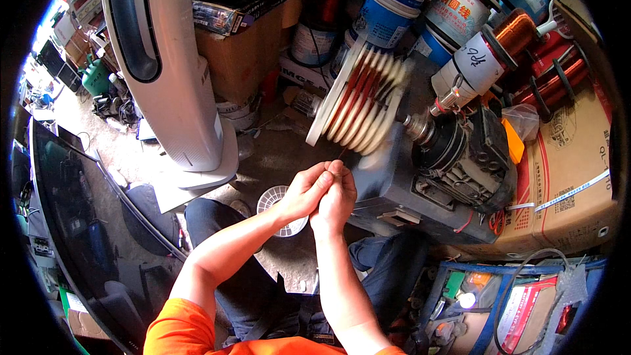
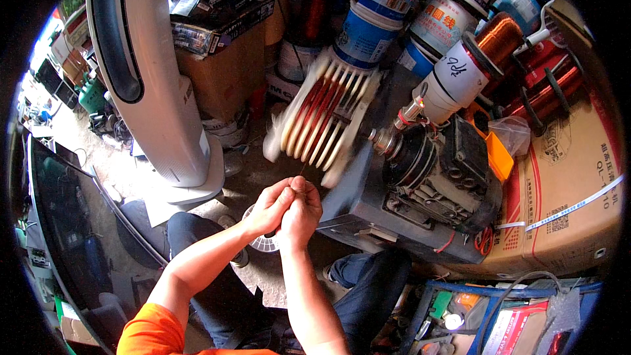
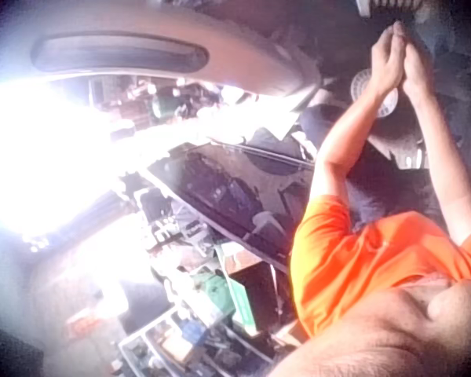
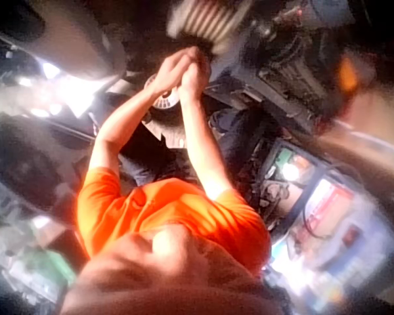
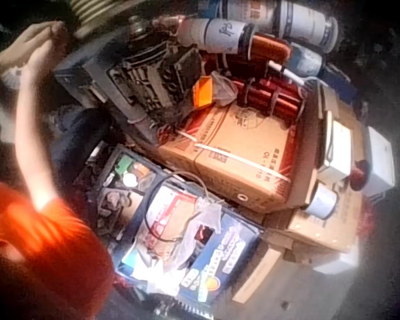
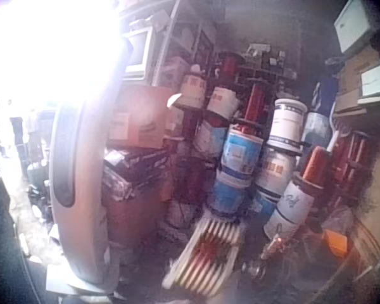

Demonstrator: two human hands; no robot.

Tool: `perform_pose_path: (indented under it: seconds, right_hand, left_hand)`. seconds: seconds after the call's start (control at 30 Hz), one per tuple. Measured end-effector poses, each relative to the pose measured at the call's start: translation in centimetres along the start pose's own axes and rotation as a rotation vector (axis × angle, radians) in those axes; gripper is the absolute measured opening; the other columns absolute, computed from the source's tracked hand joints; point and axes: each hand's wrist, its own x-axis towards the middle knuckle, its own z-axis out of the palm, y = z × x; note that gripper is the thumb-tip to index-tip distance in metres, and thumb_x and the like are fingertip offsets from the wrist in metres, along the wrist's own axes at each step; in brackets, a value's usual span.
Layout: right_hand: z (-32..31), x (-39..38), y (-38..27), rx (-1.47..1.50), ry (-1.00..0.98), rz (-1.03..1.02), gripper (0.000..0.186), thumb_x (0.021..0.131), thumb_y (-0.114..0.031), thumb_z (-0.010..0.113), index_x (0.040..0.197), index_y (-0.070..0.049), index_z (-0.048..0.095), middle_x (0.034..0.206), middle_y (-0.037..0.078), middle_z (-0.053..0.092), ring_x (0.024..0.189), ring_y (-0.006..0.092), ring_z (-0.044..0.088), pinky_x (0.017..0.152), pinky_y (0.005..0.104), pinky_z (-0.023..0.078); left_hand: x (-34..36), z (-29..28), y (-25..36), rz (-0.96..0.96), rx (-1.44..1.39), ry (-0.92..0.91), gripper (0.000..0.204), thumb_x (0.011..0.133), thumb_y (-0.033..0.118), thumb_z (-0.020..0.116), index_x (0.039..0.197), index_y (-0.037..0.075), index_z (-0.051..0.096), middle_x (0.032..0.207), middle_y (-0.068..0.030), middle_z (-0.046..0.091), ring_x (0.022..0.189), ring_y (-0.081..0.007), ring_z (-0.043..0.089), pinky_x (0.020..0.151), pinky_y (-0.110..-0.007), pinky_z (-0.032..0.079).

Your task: The person winds copper wire onto a rotating slotted bobbin using a wire-winding machine. They guide the wire with both hands, pause to adjust the bobbin, and use a small yellow tool to press the wire into the slots.

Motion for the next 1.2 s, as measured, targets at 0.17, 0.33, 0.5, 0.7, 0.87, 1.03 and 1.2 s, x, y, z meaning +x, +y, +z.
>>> perform_pose_path:
  seconds: [0.17,0.33,0.5,0.7,0.87,1.03,1.2]
  right_hand:
    - [-0.2,0.0,0.1,-0.029,0.0,-0.02,0.016,0.091,-0.017,0.061,0.087,-0.001,0.062,0.083,0.002,0.062,0.076,0.0089,0.056,0.071,0.023,0.047]
    - [0.4,-0.3,-0.4,-0.075,0.026,-0.011,0.014,0.092,-0.017,0.058,0.088,-0.004,0.058,0.083,0.001,0.059,0.077,0.0092,0.056,0.071,0.023,0.047]
    - [0.1,-0.1,-0.1,-0.065,0.038,-0.031,0.012,0.088,-0.014,0.062,0.089,-0.002,0.063,0.085,0.002,0.062,0.079,0.0097,0.055,0.073,0.0242,0.046]
    - [0.4,-0.2,0.2,-0.068,0.031,-0.046,0.015,0.088,-0.017,0.063,0.087,-0.002,0.063,0.084,0.001,0.063,0.077,0.0082,0.055,0.072,0.0225,0.046]
    - [0.3,-0.1,-0.2,-0.035,0.011,-0.06,0.014,0.089,-0.014,0.062,0.086,-0.001,0.063,0.083,0.002,0.063,0.076,0.0076,0.056,0.071,0.0214,0.045]
    - [0.5,-0.1,0.0,-0.038,0.007,-0.031,0.012,0.09,-0.013,0.061,0.086,-0.002,0.063,0.083,0.002,0.063,0.077,0.0079,0.056,0.072,0.0221,0.046]
    - [0.1,0.0,0.3,-0.055,0.03,-0.068,0.014,0.088,-0.017,0.063,0.086,-0.003,0.064,0.081,0.0,0.062,0.075,0.0076,0.054,0.07,0.0227,0.045]
  left_hand:
    - [0.1,0.1,0.4,-0.017,0.007,-0.015,0.039,0.098,0.031,0.044,0.116,-0.002,0.054,0.1,-0.0068,0.06,0.095,-0.012,0.053,0.085,-0.028,0.044]
    - [0.0,0.1,0.1,-0.017,-0.003,0.003,0.038,0.098,0.029,0.045,0.116,-0.003,0.055,0.099,-0.0101,0.062,0.096,-0.0136,0.055,0.085,-0.028,0.045]
    - [0.1,-0.1,-0.8,-0.015,0.004,0.003,0.035,0.097,0.025,0.047,0.116,-0.004,0.054,0.102,-0.0107,0.061,0.098,-0.0144,0.054,0.087,-0.029,0.044]
    - [-0.1,-0.1,-0.5,-0.039,-0.013,0.041,0.034,0.098,0.024,0.045,0.117,-0.003,0.053,0.103,-0.0083,0.061,0.097,-0.0129,0.053,0.087,-0.027,0.043]
    - [0.2,0.3,-0.2,-0.006,-0.006,0.015,0.033,0.099,0.025,0.043,0.114,-0.002,0.054,0.099,-0.006,0.059,0.093,-0.0113,0.051,0.084,-0.026,0.043]
    - [0.1,-0.2,-0.3,-0.023,-0.012,-0.007,0.036,0.099,0.028,0.043,0.114,-0.003,0.054,0.099,-0.0063,0.059,0.094,-0.0115,0.051,0.084,-0.026,0.043]
    - [0.1,0.1,-0.9,-0.012,-0.03,0.03,0.033,0.098,0.023,0.045,0.115,-0.003,0.054,0.102,-0.0075,0.06,0.096,-0.0123,0.053,0.086,-0.027,0.043]
